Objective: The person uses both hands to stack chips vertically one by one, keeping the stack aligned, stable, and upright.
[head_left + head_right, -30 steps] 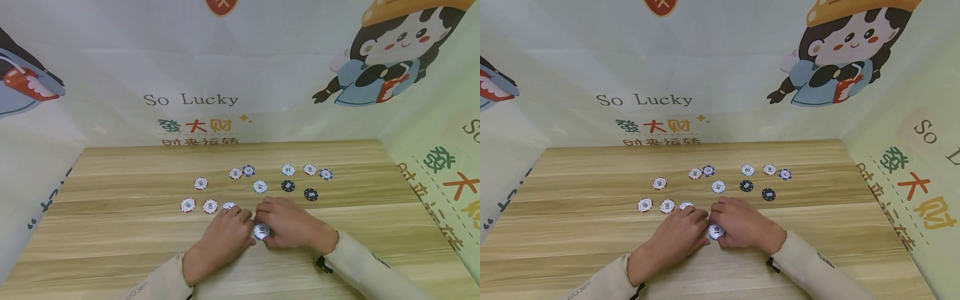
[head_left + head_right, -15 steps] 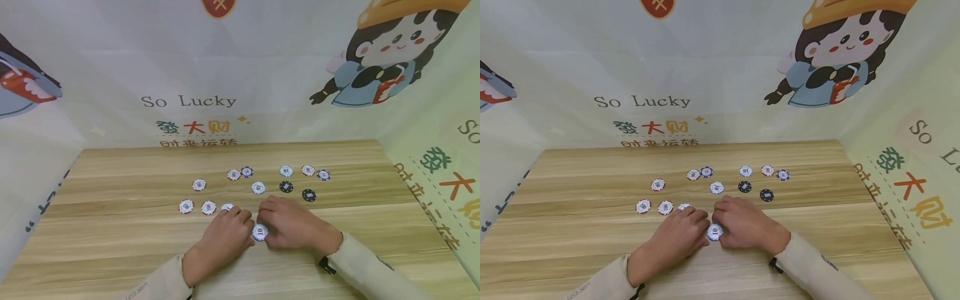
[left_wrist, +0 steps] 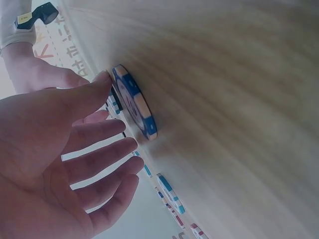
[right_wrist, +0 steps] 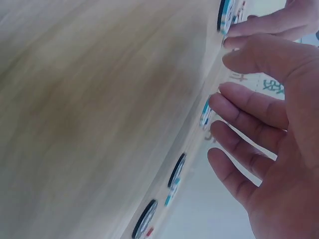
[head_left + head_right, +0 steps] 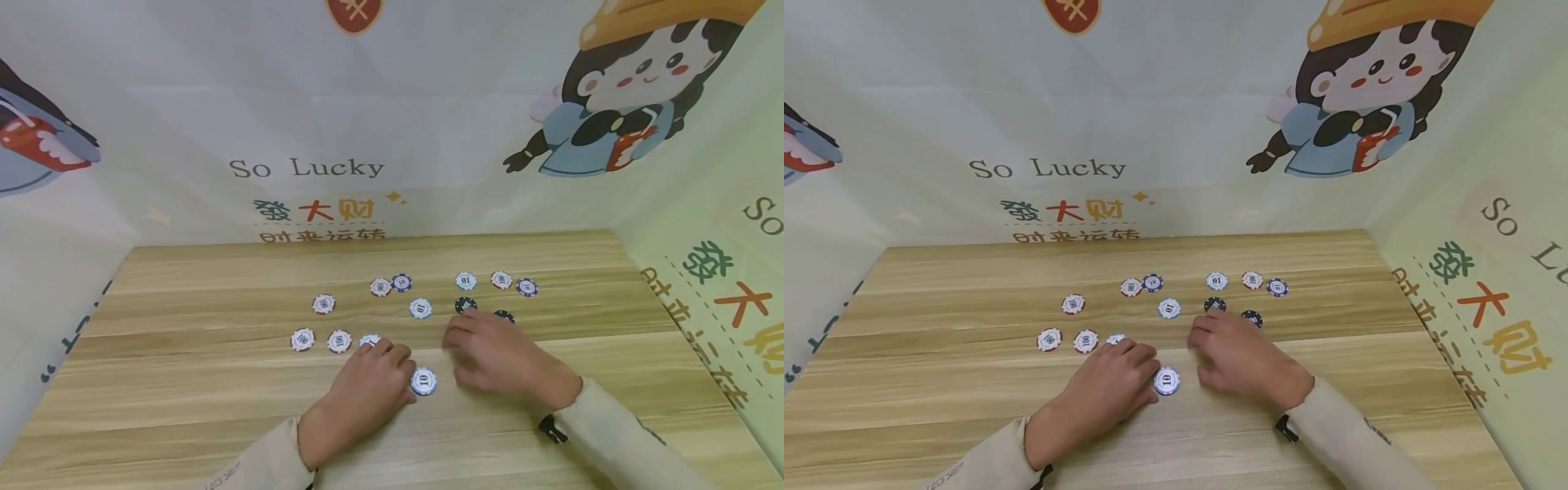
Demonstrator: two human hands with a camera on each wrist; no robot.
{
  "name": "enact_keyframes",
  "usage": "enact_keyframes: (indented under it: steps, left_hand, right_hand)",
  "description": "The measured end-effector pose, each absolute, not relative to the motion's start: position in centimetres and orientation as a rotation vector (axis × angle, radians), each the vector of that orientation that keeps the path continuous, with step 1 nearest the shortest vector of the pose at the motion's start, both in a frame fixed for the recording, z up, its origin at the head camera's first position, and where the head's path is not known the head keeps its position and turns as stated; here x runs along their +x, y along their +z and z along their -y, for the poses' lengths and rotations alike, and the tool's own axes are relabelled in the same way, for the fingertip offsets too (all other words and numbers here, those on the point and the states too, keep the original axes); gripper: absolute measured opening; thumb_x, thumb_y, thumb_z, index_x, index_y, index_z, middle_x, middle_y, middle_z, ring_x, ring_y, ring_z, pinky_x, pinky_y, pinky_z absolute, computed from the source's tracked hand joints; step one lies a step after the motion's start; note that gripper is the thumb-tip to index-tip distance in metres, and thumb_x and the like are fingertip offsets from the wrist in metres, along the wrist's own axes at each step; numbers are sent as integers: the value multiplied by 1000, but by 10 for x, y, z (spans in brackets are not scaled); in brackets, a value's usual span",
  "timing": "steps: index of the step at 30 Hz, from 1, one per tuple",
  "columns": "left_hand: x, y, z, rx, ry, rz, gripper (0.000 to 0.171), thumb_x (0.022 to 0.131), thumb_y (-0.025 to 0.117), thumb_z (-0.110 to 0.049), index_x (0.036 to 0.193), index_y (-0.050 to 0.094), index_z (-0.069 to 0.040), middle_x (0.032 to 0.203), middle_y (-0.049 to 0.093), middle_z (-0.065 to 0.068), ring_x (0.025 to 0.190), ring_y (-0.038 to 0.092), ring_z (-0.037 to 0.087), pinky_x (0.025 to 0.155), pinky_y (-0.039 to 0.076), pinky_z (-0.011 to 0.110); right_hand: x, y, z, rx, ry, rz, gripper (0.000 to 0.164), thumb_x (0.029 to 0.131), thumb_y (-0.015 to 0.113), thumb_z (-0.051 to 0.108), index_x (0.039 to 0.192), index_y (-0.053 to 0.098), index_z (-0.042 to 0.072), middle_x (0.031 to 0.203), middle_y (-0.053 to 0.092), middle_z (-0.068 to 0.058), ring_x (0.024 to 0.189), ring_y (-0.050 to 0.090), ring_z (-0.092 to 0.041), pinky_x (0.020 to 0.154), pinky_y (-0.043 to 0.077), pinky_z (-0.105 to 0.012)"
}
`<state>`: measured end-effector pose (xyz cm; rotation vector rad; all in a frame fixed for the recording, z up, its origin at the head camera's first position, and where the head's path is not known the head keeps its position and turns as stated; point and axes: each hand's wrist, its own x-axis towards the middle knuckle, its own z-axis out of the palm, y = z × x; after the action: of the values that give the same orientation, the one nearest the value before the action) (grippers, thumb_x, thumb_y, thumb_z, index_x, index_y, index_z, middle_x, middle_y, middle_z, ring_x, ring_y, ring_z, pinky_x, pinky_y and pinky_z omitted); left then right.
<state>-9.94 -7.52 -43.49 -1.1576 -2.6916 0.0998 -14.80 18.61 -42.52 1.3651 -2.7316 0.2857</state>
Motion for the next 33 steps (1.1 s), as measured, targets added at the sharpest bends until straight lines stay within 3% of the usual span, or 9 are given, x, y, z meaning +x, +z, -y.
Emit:
enact_keyframes:
  steps: [19,27,33]
  left_hand:
    - [-99,-433,74,-1169,110,2722,45,99,79,-50,118,81,-10,125,75,6,111,69,27,92,61,44]
    - [-98,-432,76,-1169,118,2710,44,100,78,-51,117,82,-10,123,75,6,110,68,26,90,61,41]
    - [-97,-433,77,-1167,124,2696,45,99,79,-51,117,82,-10,123,75,5,110,68,26,89,61,41]
  right_hand:
    - [-165,-426,-220,1161,317,2801,33,87,83,14,118,77,4,123,73,-12,117,68,-36,106,55,-55]
    - [-176,-431,-237,1096,304,2827,31,86,82,12,115,77,5,120,72,-10,111,66,-34,94,59,-51]
    - [-180,-431,-247,1028,287,2875,34,86,79,14,118,76,3,124,72,-14,116,65,-38,98,58,-55]
